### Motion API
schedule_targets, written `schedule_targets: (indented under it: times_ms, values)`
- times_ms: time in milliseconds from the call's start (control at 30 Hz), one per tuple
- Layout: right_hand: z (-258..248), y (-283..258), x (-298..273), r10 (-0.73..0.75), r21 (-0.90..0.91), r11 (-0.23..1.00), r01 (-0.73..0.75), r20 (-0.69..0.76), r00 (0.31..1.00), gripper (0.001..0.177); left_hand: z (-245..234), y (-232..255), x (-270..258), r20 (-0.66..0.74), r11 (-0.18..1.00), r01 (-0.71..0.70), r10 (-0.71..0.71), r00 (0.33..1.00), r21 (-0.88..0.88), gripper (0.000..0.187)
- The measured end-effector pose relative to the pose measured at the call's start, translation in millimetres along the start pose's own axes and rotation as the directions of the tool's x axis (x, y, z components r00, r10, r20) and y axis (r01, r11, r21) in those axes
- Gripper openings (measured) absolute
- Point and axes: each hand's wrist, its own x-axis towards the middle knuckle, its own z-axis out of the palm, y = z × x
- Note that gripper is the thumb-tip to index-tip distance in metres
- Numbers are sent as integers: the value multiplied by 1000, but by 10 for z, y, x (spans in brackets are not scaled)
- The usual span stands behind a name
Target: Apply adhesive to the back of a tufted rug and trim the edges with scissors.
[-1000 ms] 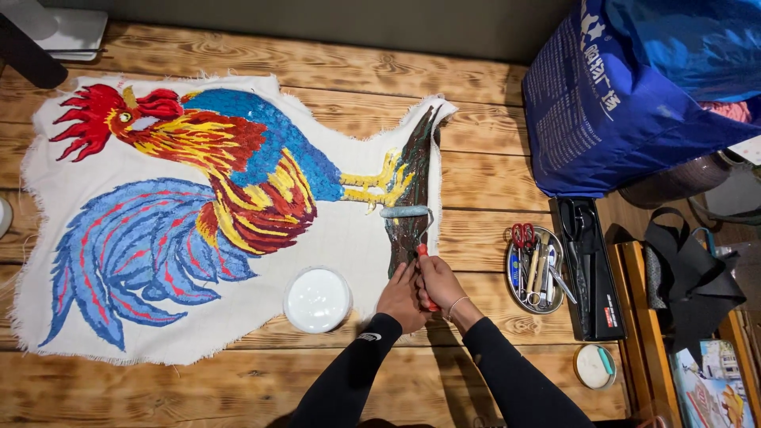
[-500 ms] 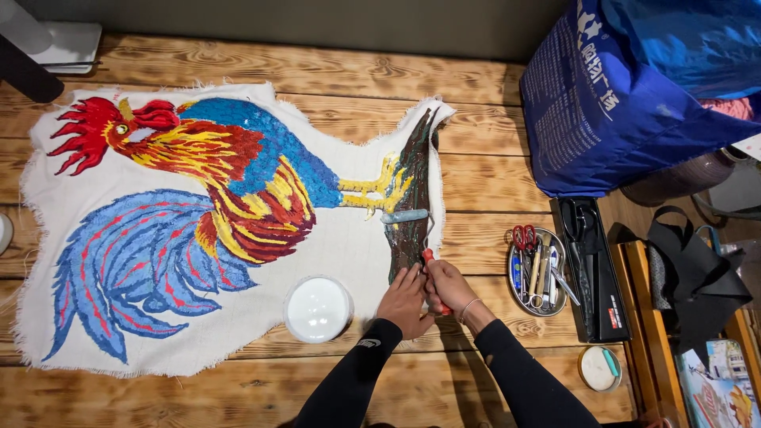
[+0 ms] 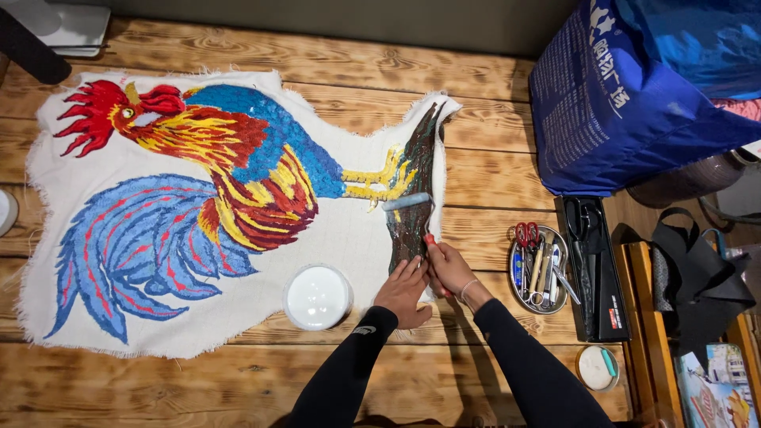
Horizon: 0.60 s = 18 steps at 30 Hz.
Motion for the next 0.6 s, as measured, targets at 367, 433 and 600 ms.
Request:
schedule_targets:
  times_ms: [367, 433, 600]
  values:
    - [-107, 118, -93, 30, -53, 998, -27, 56, 998, 38, 59, -35, -7, -39, 999, -35, 33, 999, -41, 93]
    - [-85, 120, -105, -35, -65, 997, 40, 86, 996, 40, 43, -63, -41, 27, 1000, -13, 14, 1000, -23, 89]
    - [-121, 247, -461, 115, -87, 990, -114, 5, 993, 33, 179, -113, -25, -128, 989, -114, 101, 987, -98, 95]
